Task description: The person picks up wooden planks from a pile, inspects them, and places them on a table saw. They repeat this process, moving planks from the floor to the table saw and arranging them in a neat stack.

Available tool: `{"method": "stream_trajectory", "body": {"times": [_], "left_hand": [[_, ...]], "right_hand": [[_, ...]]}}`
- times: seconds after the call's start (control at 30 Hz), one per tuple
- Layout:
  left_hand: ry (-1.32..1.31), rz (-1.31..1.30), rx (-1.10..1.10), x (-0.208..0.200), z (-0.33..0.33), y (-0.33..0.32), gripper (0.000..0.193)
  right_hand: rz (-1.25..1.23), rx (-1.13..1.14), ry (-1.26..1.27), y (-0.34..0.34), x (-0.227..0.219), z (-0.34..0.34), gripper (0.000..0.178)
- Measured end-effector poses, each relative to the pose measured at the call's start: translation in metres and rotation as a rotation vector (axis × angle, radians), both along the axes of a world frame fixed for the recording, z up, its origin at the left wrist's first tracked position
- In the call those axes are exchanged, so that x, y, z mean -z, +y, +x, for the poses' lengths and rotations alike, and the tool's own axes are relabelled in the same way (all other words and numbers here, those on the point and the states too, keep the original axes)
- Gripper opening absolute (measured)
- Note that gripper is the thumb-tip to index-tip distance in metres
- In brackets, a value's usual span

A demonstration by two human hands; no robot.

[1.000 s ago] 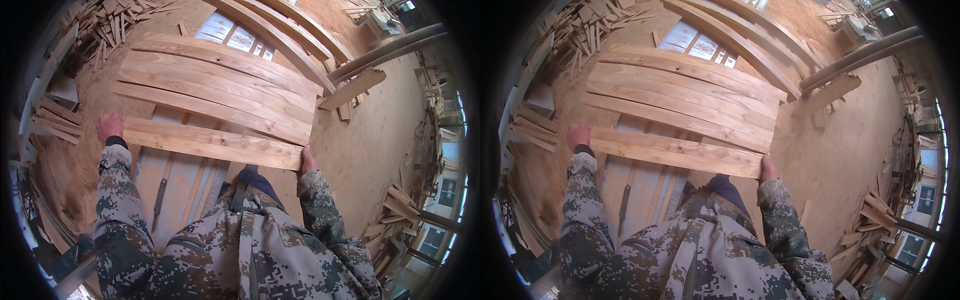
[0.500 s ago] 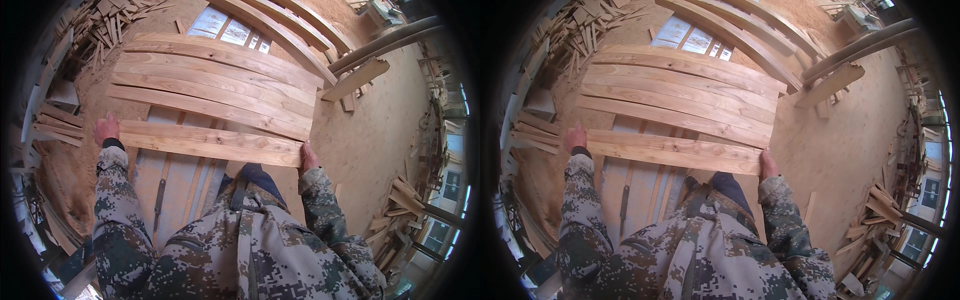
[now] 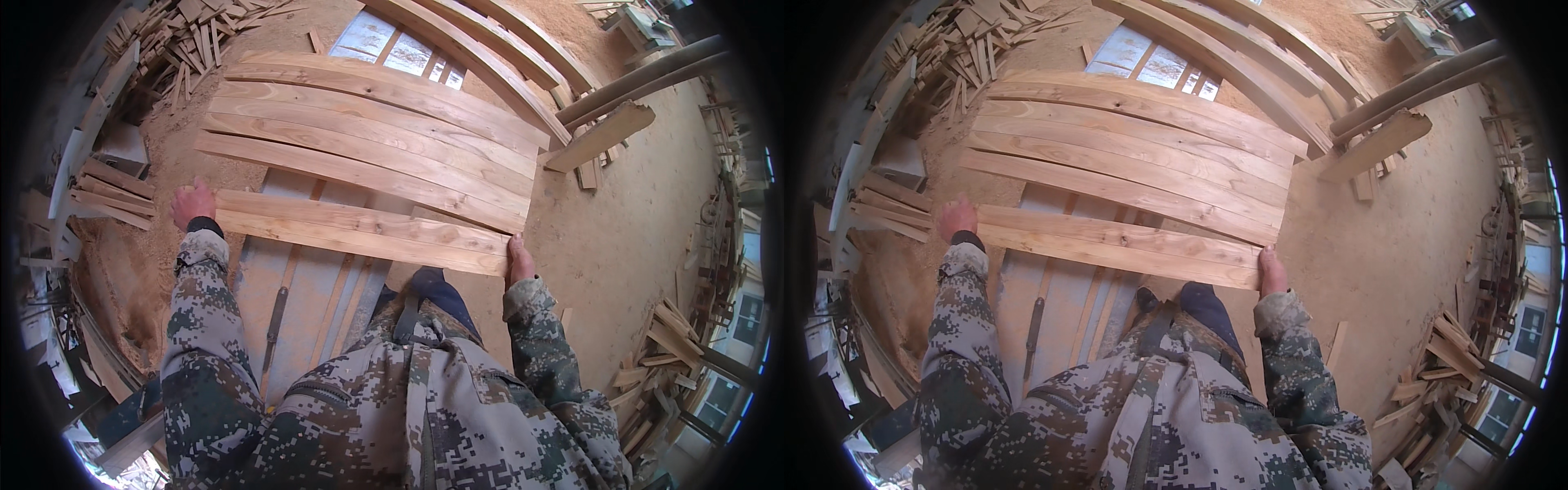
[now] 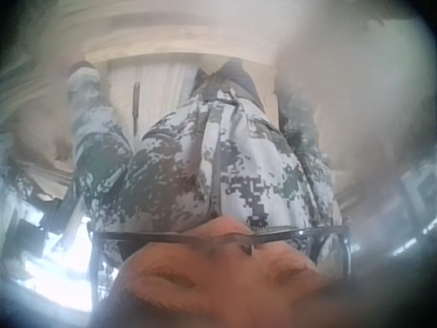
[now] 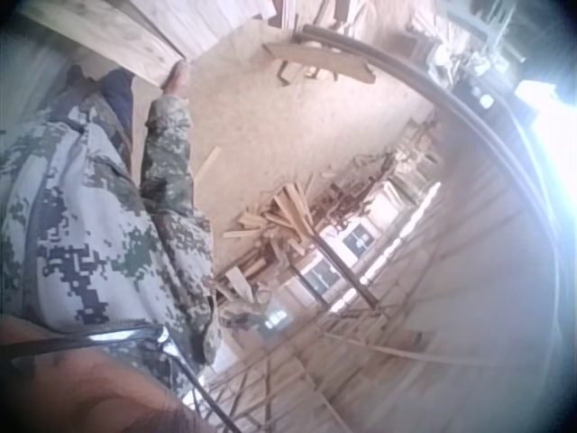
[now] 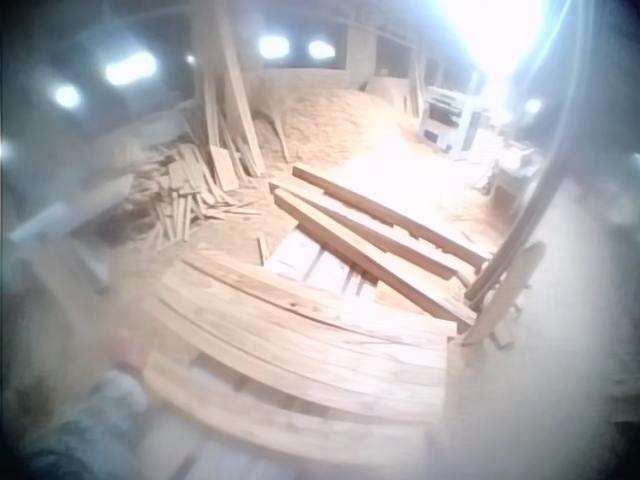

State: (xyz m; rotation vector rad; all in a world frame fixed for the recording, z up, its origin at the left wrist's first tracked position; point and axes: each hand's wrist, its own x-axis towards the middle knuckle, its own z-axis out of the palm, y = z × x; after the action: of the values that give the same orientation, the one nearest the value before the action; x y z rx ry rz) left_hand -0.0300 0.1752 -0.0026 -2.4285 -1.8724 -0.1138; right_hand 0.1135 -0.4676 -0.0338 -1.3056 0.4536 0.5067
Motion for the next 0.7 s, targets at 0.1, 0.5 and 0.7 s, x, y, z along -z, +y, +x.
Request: {"method": "stream_trajectory", "body": {"times": [0.1, 0.5, 0.7], "left_hand": [[-0.017, -0.076, -0.025, -0.003, -0.001, -0.002, 0.060], [-0.867, 0.075, -0.050, 0.037, -0.021, 0.021, 0.028], [-1.438, -0.263, -0.163, 0.070, -0.016, 0.013, 0.028]], "right_hand": [[0.016, -0.003, -0.010, -0.005, 0.004, 0.000, 0.058], [0.268, -0.088, -0.009, -0.020, 0.040, 0.001, 0.059], [-0.206, 0.016, 0.181, -0.024, 0.008, 0.003, 0.067]]}}
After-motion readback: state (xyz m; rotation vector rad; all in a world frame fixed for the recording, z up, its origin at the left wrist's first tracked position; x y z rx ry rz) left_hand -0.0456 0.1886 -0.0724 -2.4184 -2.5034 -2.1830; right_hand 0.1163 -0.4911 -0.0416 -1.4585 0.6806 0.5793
